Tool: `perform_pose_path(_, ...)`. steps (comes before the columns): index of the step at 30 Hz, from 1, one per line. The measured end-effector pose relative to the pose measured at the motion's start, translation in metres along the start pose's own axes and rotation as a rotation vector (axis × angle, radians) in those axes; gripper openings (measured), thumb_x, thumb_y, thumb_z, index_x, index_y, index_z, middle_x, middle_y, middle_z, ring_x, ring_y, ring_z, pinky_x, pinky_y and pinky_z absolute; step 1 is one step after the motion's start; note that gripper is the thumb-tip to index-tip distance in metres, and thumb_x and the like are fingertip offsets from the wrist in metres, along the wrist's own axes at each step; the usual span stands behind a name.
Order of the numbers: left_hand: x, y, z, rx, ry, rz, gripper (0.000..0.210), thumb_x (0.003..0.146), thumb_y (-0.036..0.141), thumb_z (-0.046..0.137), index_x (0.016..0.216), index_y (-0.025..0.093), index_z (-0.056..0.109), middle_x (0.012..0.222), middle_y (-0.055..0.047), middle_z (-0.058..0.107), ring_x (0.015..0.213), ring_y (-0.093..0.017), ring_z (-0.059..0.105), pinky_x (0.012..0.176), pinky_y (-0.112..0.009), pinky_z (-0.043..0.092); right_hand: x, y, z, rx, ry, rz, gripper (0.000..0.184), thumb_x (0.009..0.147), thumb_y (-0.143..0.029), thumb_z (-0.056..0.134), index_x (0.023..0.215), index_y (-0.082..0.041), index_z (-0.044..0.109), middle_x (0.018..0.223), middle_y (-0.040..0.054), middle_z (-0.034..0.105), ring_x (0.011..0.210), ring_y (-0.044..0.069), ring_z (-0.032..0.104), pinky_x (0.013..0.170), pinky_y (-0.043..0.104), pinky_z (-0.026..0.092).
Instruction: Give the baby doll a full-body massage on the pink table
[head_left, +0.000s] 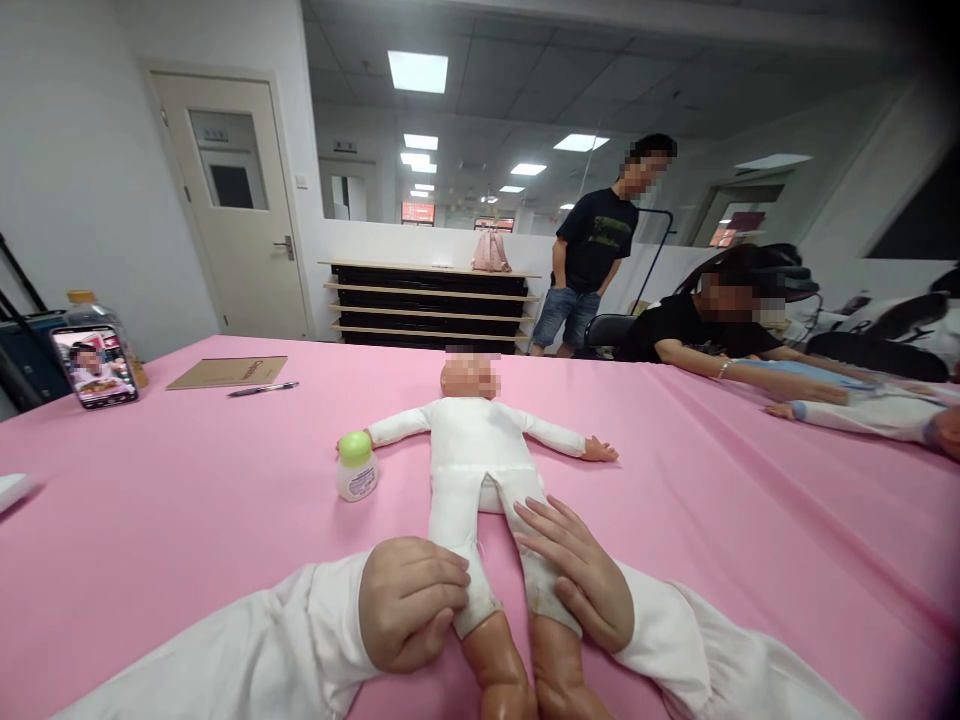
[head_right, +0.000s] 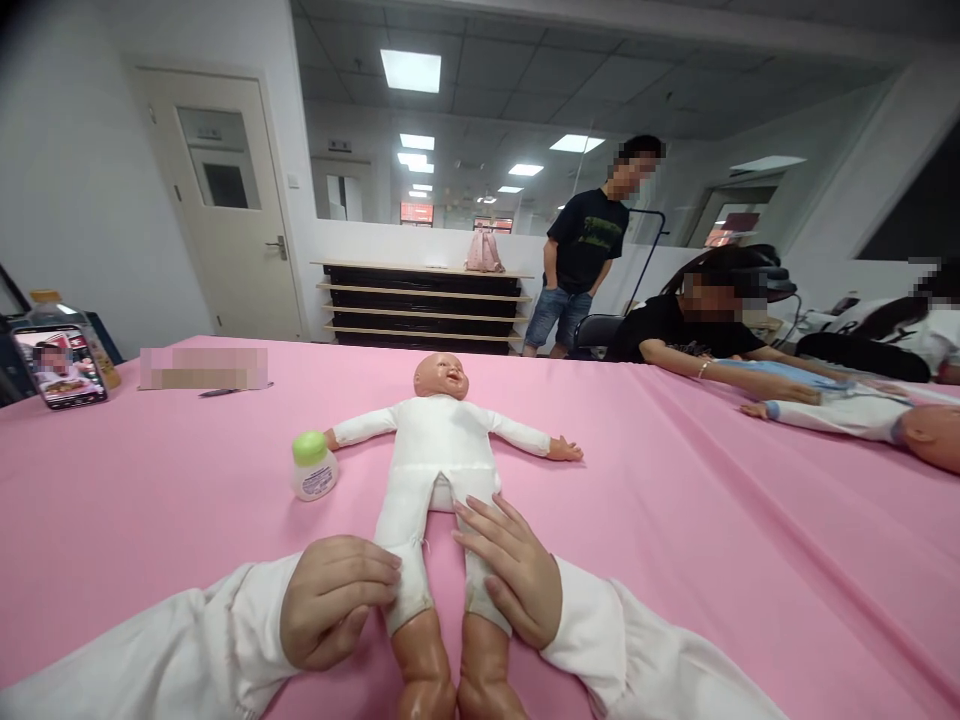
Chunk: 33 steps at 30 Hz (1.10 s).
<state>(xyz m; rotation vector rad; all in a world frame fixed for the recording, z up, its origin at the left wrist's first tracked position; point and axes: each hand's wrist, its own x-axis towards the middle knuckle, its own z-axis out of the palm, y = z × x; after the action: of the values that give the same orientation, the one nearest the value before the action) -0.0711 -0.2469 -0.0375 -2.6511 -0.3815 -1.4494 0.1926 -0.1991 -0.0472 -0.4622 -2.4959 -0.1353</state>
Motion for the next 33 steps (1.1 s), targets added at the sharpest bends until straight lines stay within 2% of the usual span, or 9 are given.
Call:
perform_pose_path(3, -0.003, -0.004, 0.005, 0.057, -0.014, -0.047, 0.024, 0.077, 0.014, 0.042, 0.096, 0.013, 0.056, 0.092, -0.009, 0.066, 0.096, -0.017, 0.059, 0.081, -0.030, 0.049, 0.000, 0.001, 0.001, 0.018, 0.016, -0.003, 0.043, 0.090, -0.032, 0.028, 0.130, -0.020, 0.037, 0.136, 0.0072, 0.039, 0.130, 0.021, 0.029, 0.110, 0.041, 0.016)
perform_pose_path(6, -0.008, -0.009, 0.012, 0.190, -0.138, -0.225, 0.034, 0.083, 0.021, 0.039, 0.115, 0.014, 0.051, 0.117, -0.011, 0.058, 0.117, -0.021, 0.047, 0.096, -0.040, 0.039, 0.001, 0.002, 0.001, 0.040, -0.029, 0.039, 0.045, 0.090, -0.036, 0.025, 0.129, -0.018, 0.038, 0.137, 0.0095, 0.037, 0.130, 0.022, 0.029, 0.110, 0.043, 0.014)
perform_pose_path(10, -0.013, -0.012, 0.019, 0.210, -0.299, -0.355, 0.039, 0.086, 0.026, 0.037, 0.124, 0.018, 0.046, 0.130, -0.010, 0.048, 0.125, -0.022, 0.038, 0.101, -0.044, 0.033, 0.004, 0.001, 0.000, 0.146, -0.165, 0.030, 0.042, 0.091, -0.035, 0.023, 0.117, -0.021, 0.052, 0.121, 0.0063, 0.055, 0.129, 0.021, 0.031, 0.111, 0.046, 0.007)
perform_pose_path(13, -0.013, -0.011, 0.020, 0.102, -0.299, -0.305, 0.034, 0.085, 0.022, 0.038, 0.117, 0.021, 0.050, 0.116, -0.004, 0.060, 0.119, -0.017, 0.045, 0.102, -0.039, 0.034, 0.007, -0.002, -0.003, 0.214, -0.217, -0.037, 0.039, 0.089, -0.033, 0.026, 0.113, -0.020, 0.054, 0.105, 0.0055, 0.063, 0.123, 0.020, 0.040, 0.111, 0.044, 0.007)
perform_pose_path(17, -0.009, -0.004, 0.017, -0.041, -0.188, -0.099, 0.028, 0.082, 0.018, 0.039, 0.105, 0.018, 0.055, 0.101, -0.004, 0.067, 0.103, -0.013, 0.058, 0.095, -0.028, 0.041, 0.009, -0.007, -0.008, 0.275, -0.205, -0.157, 0.038, 0.087, -0.032, 0.031, 0.117, -0.017, 0.049, 0.105, 0.0076, 0.063, 0.108, 0.015, 0.053, 0.105, 0.035, 0.029)
perform_pose_path(21, -0.006, -0.001, 0.013, -0.043, -0.163, -0.032, 0.029, 0.082, 0.019, 0.038, 0.106, 0.016, 0.054, 0.101, -0.006, 0.066, 0.103, -0.014, 0.058, 0.093, -0.027, 0.042, 0.006, -0.007, -0.009, 0.211, -0.116, -0.122, 0.043, 0.089, -0.032, 0.028, 0.127, -0.016, 0.040, 0.122, 0.0105, 0.054, 0.119, 0.017, 0.045, 0.104, 0.037, 0.030)
perform_pose_path(27, -0.013, -0.012, 0.018, 0.247, -0.280, -0.429, 0.047, 0.090, 0.028, 0.032, 0.135, 0.019, 0.030, 0.139, -0.009, 0.036, 0.130, -0.023, 0.030, 0.104, -0.046, 0.029, 0.000, 0.004, 0.003, 0.191, 0.028, 0.264, 0.050, 0.092, -0.039, 0.021, 0.136, -0.018, 0.026, 0.145, 0.0093, 0.021, 0.134, 0.022, 0.019, 0.109, 0.045, 0.020)
perform_pose_path(30, -0.018, -0.015, 0.023, 0.238, -0.341, -0.511, 0.048, 0.091, 0.031, 0.030, 0.138, 0.021, 0.024, 0.141, -0.007, 0.032, 0.131, -0.024, 0.026, 0.103, -0.050, 0.027, 0.000, 0.008, 0.010, 0.214, -0.002, 0.358, 0.050, 0.092, -0.040, 0.022, 0.138, -0.021, 0.024, 0.147, 0.0066, 0.015, 0.135, 0.021, 0.014, 0.110, 0.043, 0.019)
perform_pose_path(33, -0.019, -0.015, 0.024, 0.157, -0.377, -0.461, 0.042, 0.091, 0.031, 0.030, 0.133, 0.024, 0.035, 0.137, -0.006, 0.039, 0.130, -0.022, 0.029, 0.104, -0.050, 0.027, 0.002, 0.007, 0.009, 0.207, -0.073, 0.323, 0.048, 0.091, -0.042, 0.024, 0.133, -0.022, 0.035, 0.147, 0.0062, 0.016, 0.136, 0.022, 0.010, 0.110, 0.046, 0.015)
